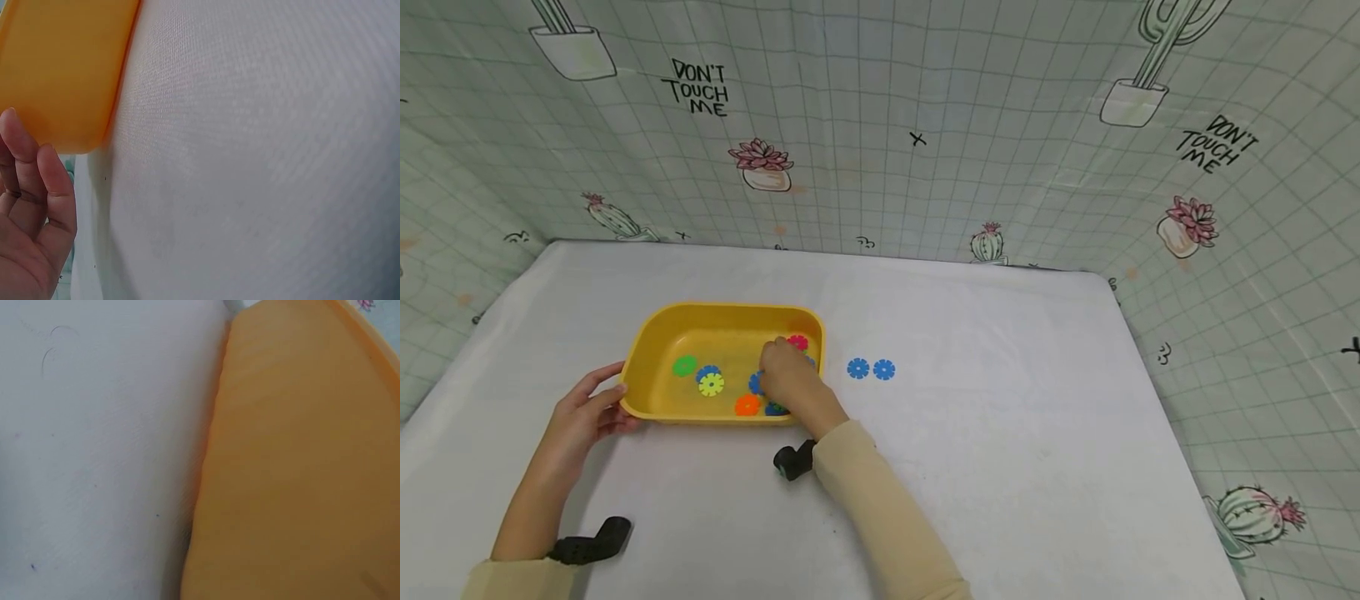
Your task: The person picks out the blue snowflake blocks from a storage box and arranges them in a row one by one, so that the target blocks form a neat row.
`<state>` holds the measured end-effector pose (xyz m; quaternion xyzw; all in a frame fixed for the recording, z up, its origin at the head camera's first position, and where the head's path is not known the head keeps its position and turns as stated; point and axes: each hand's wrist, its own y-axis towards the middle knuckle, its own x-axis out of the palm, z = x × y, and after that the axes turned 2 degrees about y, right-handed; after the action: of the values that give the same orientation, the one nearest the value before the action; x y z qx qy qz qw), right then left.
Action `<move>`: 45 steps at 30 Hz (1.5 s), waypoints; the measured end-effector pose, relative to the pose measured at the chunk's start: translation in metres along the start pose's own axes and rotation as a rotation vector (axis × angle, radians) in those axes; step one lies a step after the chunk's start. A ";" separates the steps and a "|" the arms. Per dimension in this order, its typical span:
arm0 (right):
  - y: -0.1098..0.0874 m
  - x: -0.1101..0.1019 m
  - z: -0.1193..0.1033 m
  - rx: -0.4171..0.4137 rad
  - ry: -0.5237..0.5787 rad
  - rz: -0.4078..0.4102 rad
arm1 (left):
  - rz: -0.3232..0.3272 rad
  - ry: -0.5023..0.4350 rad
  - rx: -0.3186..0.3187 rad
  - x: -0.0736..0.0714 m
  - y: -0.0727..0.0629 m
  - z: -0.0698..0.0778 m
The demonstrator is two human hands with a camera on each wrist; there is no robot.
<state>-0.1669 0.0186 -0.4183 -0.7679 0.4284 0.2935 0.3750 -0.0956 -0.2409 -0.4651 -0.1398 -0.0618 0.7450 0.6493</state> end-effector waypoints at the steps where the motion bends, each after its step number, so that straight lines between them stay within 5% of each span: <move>1: 0.000 0.000 0.000 -0.002 0.007 0.002 | 0.000 0.001 0.000 0.000 0.000 0.000; 18: -0.018 -0.016 0.002 -0.042 0.210 0.003 | -0.009 0.016 0.023 -0.001 0.002 0.000; 37: -0.058 -0.045 0.022 -0.166 0.378 0.189 | 0.005 0.035 0.001 0.000 0.001 0.000; 45: -0.072 -0.052 0.041 -0.117 0.458 0.250 | -0.006 0.036 0.016 -0.001 0.002 -0.002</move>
<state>-0.1324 0.1009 -0.3774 -0.7758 0.5758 0.1803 0.1843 -0.0969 -0.2424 -0.4673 -0.1477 -0.0444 0.7410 0.6535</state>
